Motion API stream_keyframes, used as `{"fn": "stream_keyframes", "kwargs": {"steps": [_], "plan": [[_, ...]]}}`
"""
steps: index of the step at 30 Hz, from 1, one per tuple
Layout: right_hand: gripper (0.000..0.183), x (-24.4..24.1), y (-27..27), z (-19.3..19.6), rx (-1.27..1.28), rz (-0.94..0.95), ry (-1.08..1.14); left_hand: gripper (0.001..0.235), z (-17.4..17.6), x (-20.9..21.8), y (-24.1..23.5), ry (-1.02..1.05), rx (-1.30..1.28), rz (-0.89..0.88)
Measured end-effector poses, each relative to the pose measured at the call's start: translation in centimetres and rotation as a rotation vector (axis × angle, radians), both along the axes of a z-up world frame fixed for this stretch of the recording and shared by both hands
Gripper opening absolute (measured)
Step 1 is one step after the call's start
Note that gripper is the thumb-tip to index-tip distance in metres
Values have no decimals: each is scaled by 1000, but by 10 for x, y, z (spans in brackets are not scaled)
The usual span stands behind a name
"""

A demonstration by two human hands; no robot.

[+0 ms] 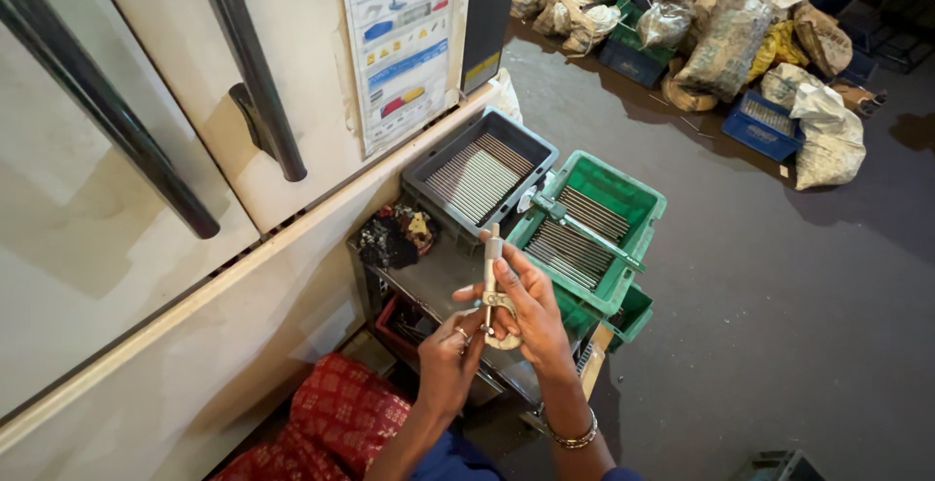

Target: The person opens a machine door, retrieves a metal rod, and measures it with a vernier caliper. The person then closes the door, places the rod in a green crate, and repeats the process with another rod.

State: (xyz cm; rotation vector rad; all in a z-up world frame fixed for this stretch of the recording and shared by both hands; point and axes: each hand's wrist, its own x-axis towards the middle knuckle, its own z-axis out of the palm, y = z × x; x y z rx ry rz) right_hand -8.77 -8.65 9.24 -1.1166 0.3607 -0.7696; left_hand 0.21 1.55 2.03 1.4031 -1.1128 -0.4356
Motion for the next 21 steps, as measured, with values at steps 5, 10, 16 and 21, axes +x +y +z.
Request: {"fn": "stream_keyframes", "kwargs": {"steps": [5, 10, 16, 21], "plan": [[49, 1, 2, 0, -4, -27, 35, 33, -2, 0, 1, -44, -77, 21], [46, 2, 3, -2, 19, -22, 15, 33, -6, 1, 2, -91, -81, 40], [43, 3, 4, -4, 6, -8, 4, 33, -9, 1, 4, -91, -127, 50], [45, 1, 8, -6, 34, -30, 9, 36, -9, 0, 8, -2, -64, 30]]}}
